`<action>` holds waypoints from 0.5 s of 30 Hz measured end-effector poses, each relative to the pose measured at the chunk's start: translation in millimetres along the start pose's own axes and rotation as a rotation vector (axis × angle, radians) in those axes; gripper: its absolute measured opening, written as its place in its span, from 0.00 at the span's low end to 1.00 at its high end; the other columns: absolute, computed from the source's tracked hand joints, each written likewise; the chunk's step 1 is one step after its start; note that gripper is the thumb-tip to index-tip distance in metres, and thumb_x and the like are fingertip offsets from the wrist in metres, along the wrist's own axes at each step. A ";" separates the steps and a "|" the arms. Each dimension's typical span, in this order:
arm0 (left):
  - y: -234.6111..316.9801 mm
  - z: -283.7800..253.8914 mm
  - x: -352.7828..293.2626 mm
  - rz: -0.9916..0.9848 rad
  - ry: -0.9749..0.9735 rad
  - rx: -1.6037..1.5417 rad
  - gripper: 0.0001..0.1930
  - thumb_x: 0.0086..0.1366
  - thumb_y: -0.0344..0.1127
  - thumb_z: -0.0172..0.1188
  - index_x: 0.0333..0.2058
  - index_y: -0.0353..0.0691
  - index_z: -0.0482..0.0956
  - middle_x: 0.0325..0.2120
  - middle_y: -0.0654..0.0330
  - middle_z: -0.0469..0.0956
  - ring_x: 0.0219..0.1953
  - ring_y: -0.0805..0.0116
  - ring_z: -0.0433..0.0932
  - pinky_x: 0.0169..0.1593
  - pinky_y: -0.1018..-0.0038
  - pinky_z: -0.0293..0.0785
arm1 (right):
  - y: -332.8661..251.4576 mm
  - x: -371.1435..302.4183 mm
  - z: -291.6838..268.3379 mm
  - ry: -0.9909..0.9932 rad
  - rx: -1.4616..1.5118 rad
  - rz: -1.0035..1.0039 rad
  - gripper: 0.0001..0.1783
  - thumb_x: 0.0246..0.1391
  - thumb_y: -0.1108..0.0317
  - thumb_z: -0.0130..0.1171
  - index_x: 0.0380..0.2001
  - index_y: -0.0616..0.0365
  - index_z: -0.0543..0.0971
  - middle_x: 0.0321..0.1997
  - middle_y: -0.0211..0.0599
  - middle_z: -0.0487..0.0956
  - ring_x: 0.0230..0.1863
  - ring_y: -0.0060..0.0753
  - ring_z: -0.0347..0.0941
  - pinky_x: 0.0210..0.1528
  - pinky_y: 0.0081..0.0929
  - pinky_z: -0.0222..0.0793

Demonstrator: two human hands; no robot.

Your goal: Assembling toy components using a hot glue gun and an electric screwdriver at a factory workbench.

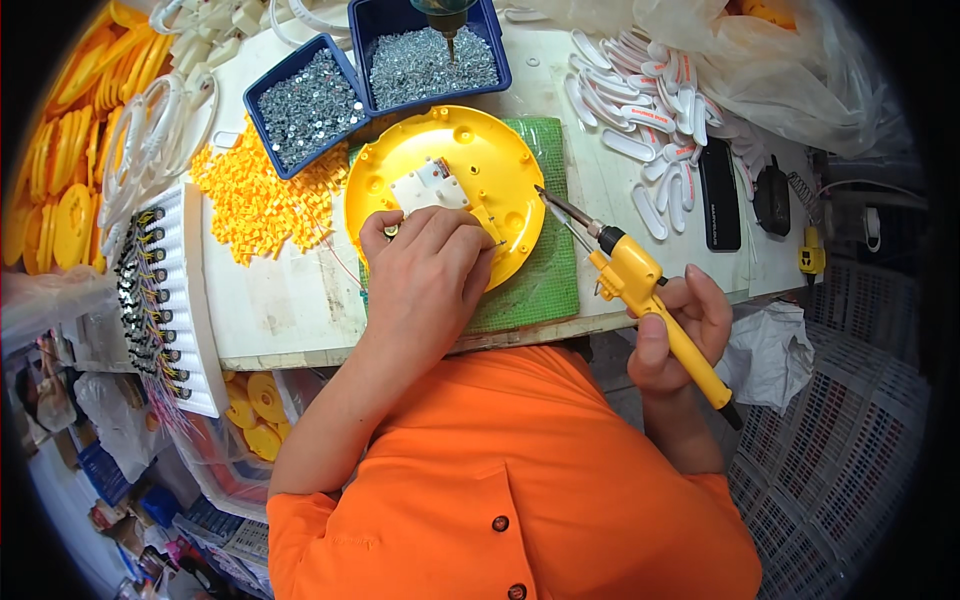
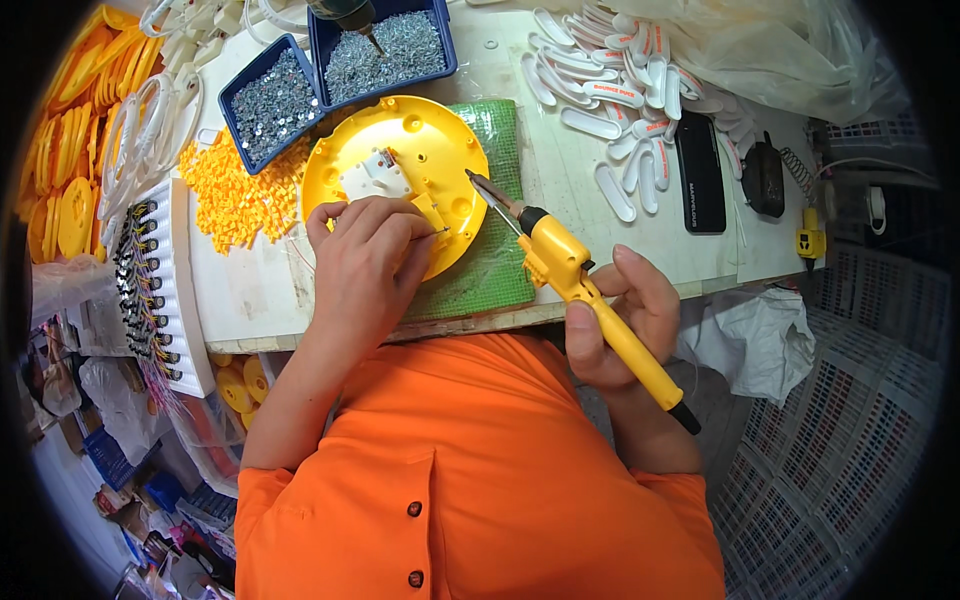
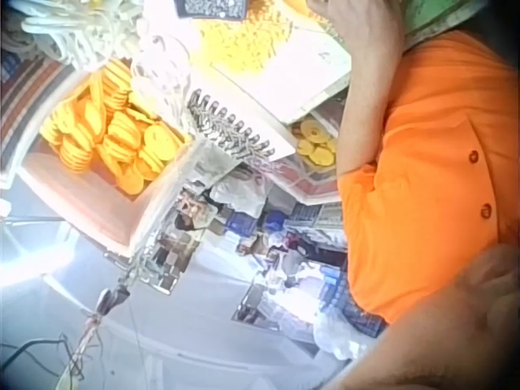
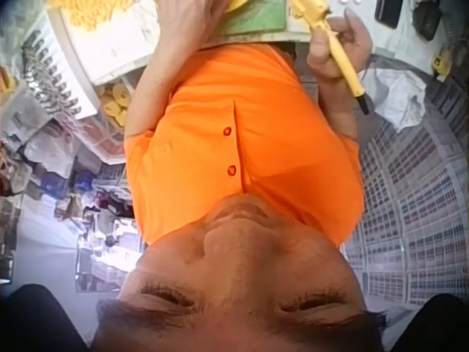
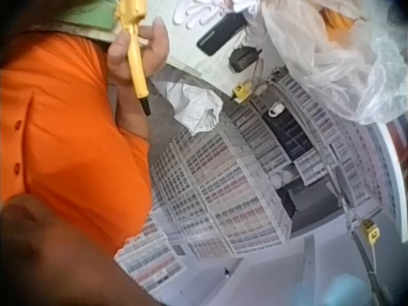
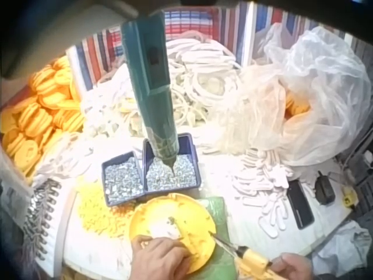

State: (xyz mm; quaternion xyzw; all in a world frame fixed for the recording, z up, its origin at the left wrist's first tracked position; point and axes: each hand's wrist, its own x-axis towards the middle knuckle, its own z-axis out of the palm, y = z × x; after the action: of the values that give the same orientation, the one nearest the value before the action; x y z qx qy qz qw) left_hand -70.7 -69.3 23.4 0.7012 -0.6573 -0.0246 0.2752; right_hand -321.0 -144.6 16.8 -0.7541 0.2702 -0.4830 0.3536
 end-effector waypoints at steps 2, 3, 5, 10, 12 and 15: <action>-1.0 -2.0 -1.2 -0.005 -0.007 -0.004 0.06 0.58 0.31 0.69 0.33 0.45 0.80 0.36 0.67 0.81 0.44 0.66 0.80 0.56 0.60 0.61 | -3.7 2.3 1.2 -0.024 -0.035 0.021 0.32 0.61 0.65 0.58 0.64 0.67 0.61 0.30 0.41 0.77 0.28 0.24 0.71 0.36 0.24 0.71; -1.7 -4.1 -2.1 -0.009 -0.014 -0.008 0.06 0.58 0.31 0.69 0.33 0.45 0.81 0.36 0.67 0.82 0.45 0.66 0.79 0.57 0.59 0.60 | -4.9 3.2 2.6 -0.048 -0.070 0.043 0.32 0.64 0.62 0.53 0.66 0.67 0.58 0.30 0.41 0.76 0.28 0.25 0.71 0.37 0.24 0.72; -2.3 -17.4 -0.6 -0.018 -0.024 -0.041 0.06 0.59 0.32 0.68 0.35 0.45 0.81 0.38 0.66 0.81 0.46 0.65 0.79 0.58 0.57 0.61 | -2.4 7.3 3.5 -0.045 -0.067 0.009 0.34 0.67 0.59 0.52 0.67 0.68 0.56 0.32 0.44 0.78 0.30 0.28 0.74 0.39 0.26 0.74; -31.1 -70.7 -9.0 -0.121 0.018 -0.104 0.09 0.60 0.25 0.64 0.40 0.42 0.82 0.41 0.59 0.82 0.47 0.57 0.79 0.56 0.63 0.67 | 5.6 23.9 21.8 -0.031 0.149 0.061 0.38 0.72 0.49 0.49 0.70 0.68 0.55 0.43 0.55 0.82 0.40 0.37 0.82 0.46 0.33 0.79; -54.4 -84.9 -22.4 -0.159 -0.045 -0.064 0.11 0.59 0.19 0.62 0.40 0.38 0.81 0.42 0.55 0.83 0.50 0.53 0.79 0.55 0.63 0.70 | 12.5 31.2 33.5 -0.108 0.124 0.228 0.36 0.71 0.49 0.51 0.68 0.68 0.61 0.51 0.58 0.82 0.47 0.42 0.83 0.51 0.35 0.79; -67.1 -92.7 -39.6 -0.150 -0.167 0.049 0.16 0.57 0.17 0.60 0.43 0.41 0.80 0.47 0.58 0.81 0.55 0.56 0.77 0.64 0.58 0.64 | 34.9 44.7 56.0 -0.144 -0.007 0.145 0.24 0.68 0.67 0.57 0.63 0.66 0.69 0.53 0.50 0.82 0.52 0.38 0.81 0.57 0.32 0.75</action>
State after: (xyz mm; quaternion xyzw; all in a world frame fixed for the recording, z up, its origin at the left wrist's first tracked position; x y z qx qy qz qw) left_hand 21.7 -0.5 60.9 0.7504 -0.6241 -0.0875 0.1994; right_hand -254.5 -183.9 -2.8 -0.7666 0.2997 -0.3999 0.4033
